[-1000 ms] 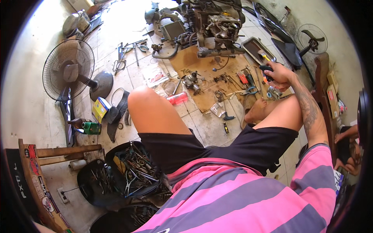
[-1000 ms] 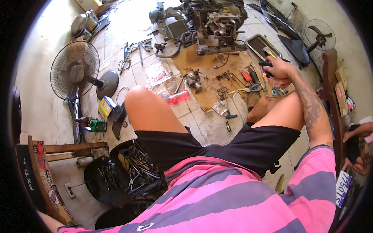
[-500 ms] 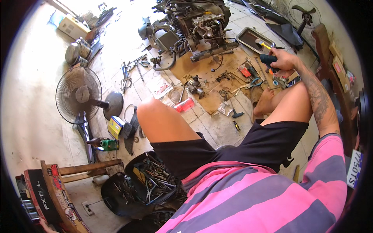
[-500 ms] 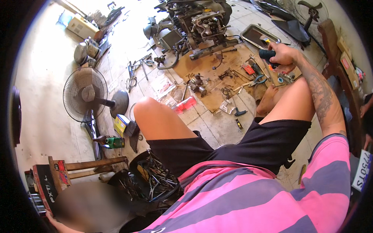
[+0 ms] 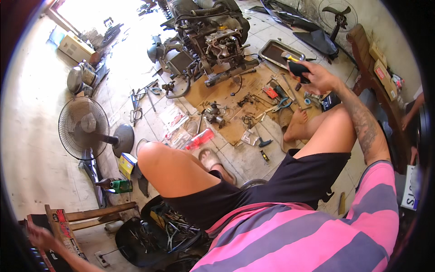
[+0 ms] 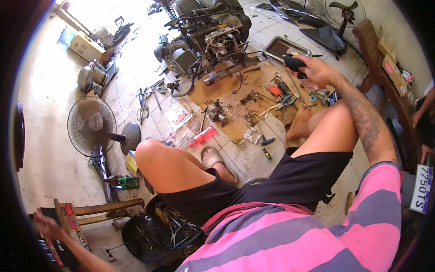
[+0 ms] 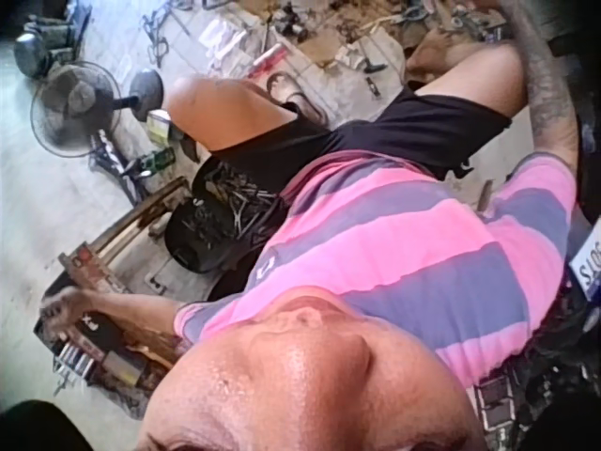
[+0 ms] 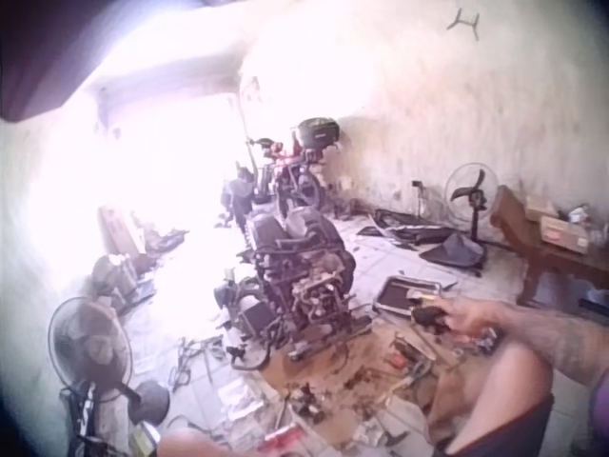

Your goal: Inspecting and repairing internal components of a motorcycle engine.

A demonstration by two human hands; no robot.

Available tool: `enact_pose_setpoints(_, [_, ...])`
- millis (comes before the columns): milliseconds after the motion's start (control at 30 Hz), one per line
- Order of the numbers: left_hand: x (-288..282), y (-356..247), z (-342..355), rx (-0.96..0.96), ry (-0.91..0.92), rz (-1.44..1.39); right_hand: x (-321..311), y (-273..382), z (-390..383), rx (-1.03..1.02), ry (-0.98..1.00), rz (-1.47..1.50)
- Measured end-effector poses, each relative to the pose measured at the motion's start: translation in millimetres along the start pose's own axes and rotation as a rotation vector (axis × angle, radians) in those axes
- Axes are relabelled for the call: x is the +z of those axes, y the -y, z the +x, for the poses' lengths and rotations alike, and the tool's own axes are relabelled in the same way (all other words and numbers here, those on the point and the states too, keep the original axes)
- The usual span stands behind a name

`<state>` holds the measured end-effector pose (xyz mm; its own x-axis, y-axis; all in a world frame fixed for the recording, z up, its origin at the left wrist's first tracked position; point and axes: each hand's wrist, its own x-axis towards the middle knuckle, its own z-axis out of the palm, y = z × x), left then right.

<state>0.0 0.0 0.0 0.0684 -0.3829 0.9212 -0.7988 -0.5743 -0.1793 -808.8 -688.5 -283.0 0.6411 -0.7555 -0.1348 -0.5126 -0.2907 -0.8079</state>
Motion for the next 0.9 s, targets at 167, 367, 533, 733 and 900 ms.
enact_pose_setpoints(167, [157.5, -361.2, -51.5, -0.155, 0.337, -0.84, 87.0, 167.7, 5.4, -0.615, -0.413, -0.528])
enact_pose_setpoints(367, [206.9, -646.9, -75.4, -1.168, 1.475, -2.677, 171.9, 198.0, 17.0, -0.814, -0.191, -0.671])
enact_pose_setpoints(533, [213.8, -725.9, -99.4, -0.65, 1.917, -2.528, 109.6, 176.5, 60.0, -0.435, 0.398, -0.677])
enact_pose_setpoints(733, [255.3, -780.6, -79.9, -0.516, 1.984, -2.116, 80.8, 109.6, 133.7, -0.646, 0.449, -0.524])
enact_pose_setpoints(900, [298.5, -792.7, -68.6, -0.145, 1.539, -1.745, 76.3, 94.9, 197.6, -0.77, 0.429, -0.388])
